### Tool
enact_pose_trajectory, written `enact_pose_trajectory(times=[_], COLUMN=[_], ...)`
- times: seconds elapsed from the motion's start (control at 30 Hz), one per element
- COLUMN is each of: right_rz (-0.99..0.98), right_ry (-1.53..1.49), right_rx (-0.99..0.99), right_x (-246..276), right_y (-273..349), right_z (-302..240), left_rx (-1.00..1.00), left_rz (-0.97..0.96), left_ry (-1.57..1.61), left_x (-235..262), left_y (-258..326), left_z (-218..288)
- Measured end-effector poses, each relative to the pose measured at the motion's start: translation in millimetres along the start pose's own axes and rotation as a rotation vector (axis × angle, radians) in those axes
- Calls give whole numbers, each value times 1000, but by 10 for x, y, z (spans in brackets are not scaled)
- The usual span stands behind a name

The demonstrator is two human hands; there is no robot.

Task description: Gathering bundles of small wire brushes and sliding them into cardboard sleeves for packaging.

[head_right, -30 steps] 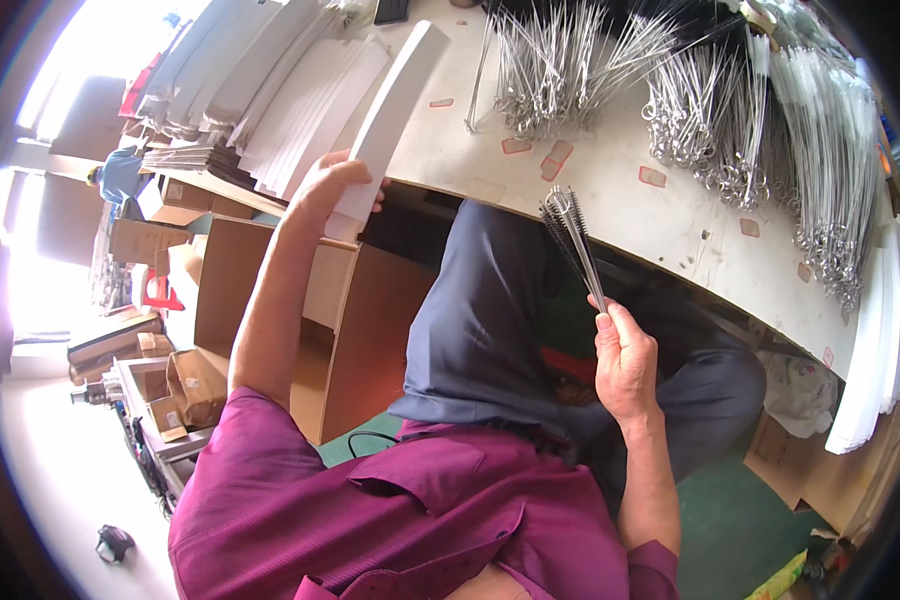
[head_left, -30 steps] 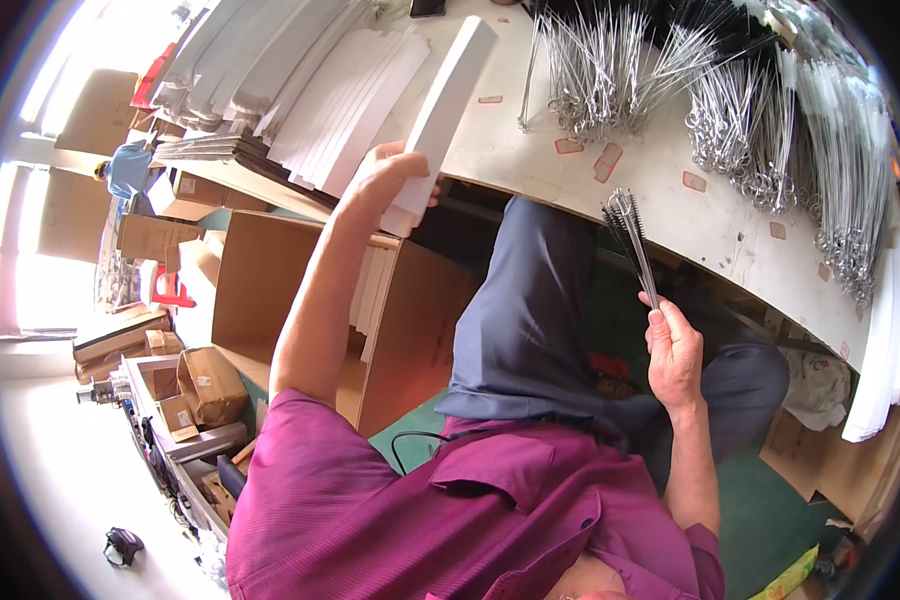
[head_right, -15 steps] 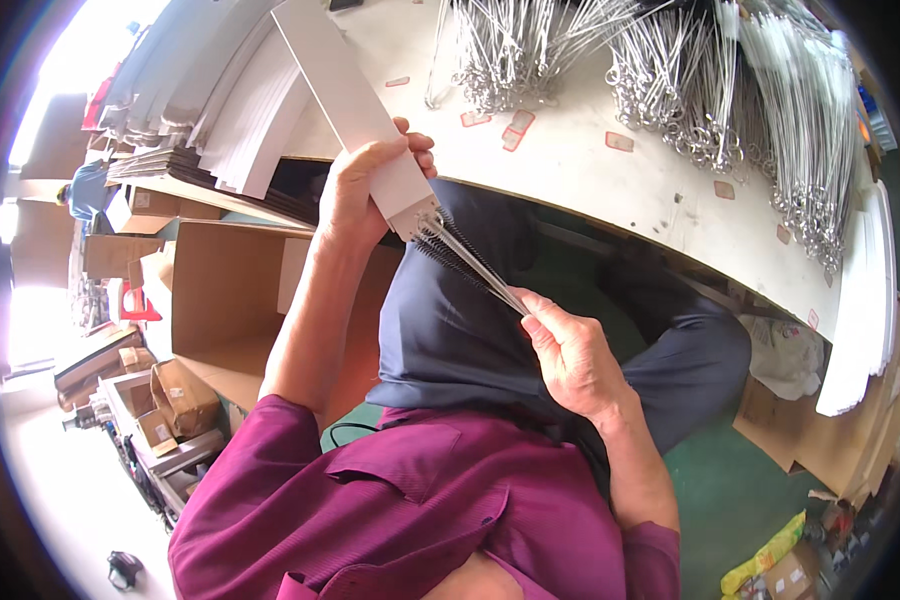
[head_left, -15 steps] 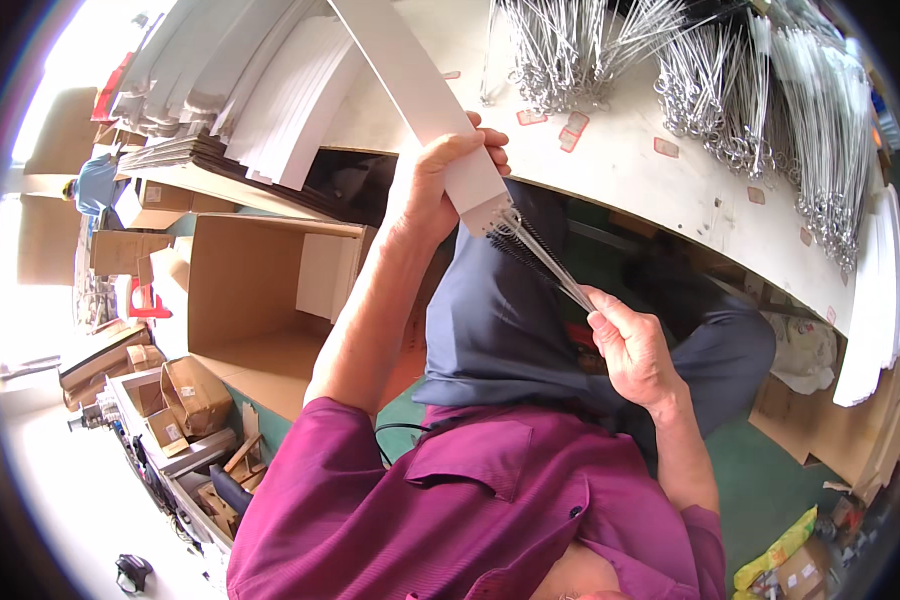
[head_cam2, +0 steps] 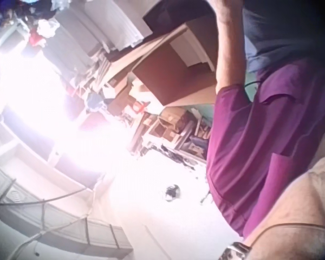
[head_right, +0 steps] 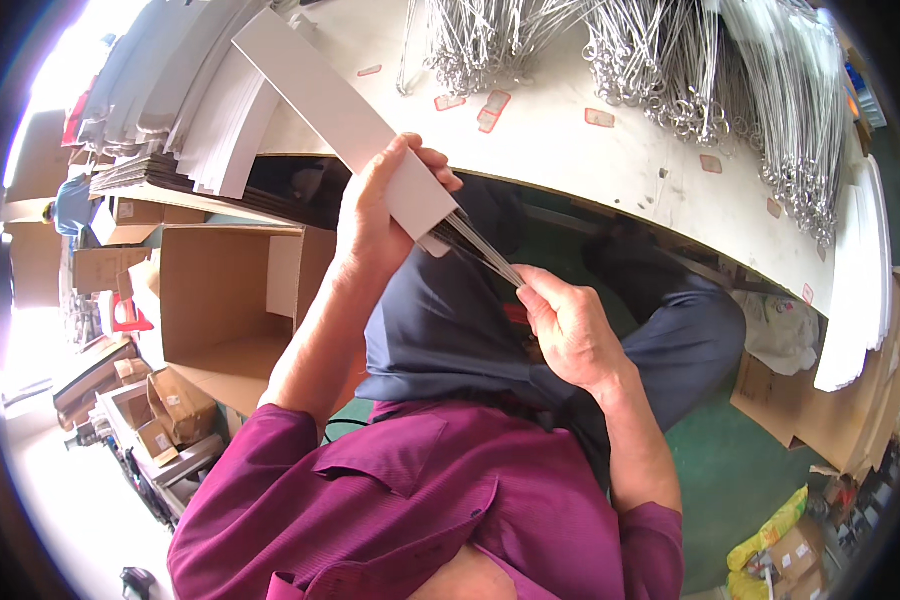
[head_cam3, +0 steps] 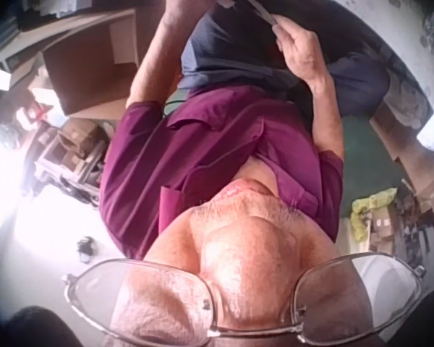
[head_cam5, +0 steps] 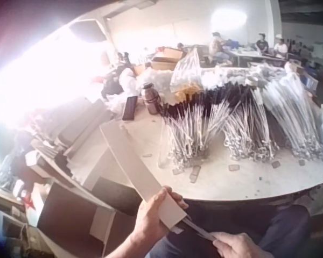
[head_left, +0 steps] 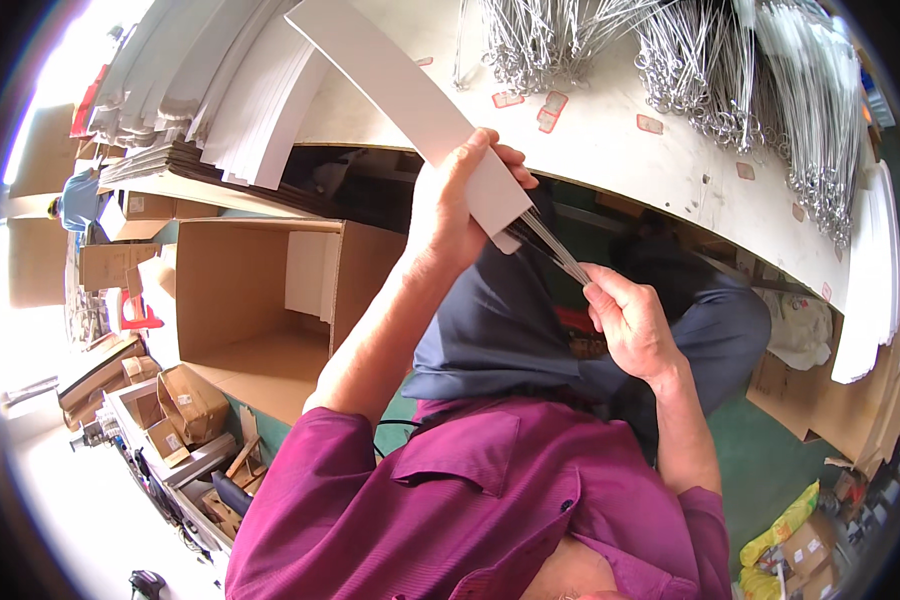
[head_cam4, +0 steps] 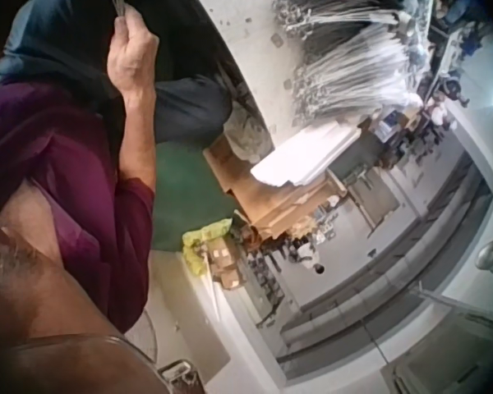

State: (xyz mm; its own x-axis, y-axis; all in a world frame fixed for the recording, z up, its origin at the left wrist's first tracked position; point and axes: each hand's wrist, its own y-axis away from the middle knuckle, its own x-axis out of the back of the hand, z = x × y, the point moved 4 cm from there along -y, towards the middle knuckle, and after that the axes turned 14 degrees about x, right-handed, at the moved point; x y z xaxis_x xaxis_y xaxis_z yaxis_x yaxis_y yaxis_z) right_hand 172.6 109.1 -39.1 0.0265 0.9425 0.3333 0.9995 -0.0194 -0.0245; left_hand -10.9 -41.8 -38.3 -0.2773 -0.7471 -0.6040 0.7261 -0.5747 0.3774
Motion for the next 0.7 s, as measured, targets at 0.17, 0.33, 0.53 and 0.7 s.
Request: enact_pose_trajectory(times=[0.17,0.33,0.53,0.7], right_rz=[42,110,-5,-72], right_ry=[7,216,145,382], right_rx=[-8,198,57,166], right_x=[26,-102,117,273], right_y=[-219,-468,-375,-259], right_z=[-116,-97,-54,-62], left_rx=[45,78,241,-273], left_rz=[-64,-59,-136,-197], left_ry=[-2,-115,-681,-1644], left_x=[-158,-220,-90,-231], left_y=[105,183,367,871], left_z=[-452,-704,-645,-217])
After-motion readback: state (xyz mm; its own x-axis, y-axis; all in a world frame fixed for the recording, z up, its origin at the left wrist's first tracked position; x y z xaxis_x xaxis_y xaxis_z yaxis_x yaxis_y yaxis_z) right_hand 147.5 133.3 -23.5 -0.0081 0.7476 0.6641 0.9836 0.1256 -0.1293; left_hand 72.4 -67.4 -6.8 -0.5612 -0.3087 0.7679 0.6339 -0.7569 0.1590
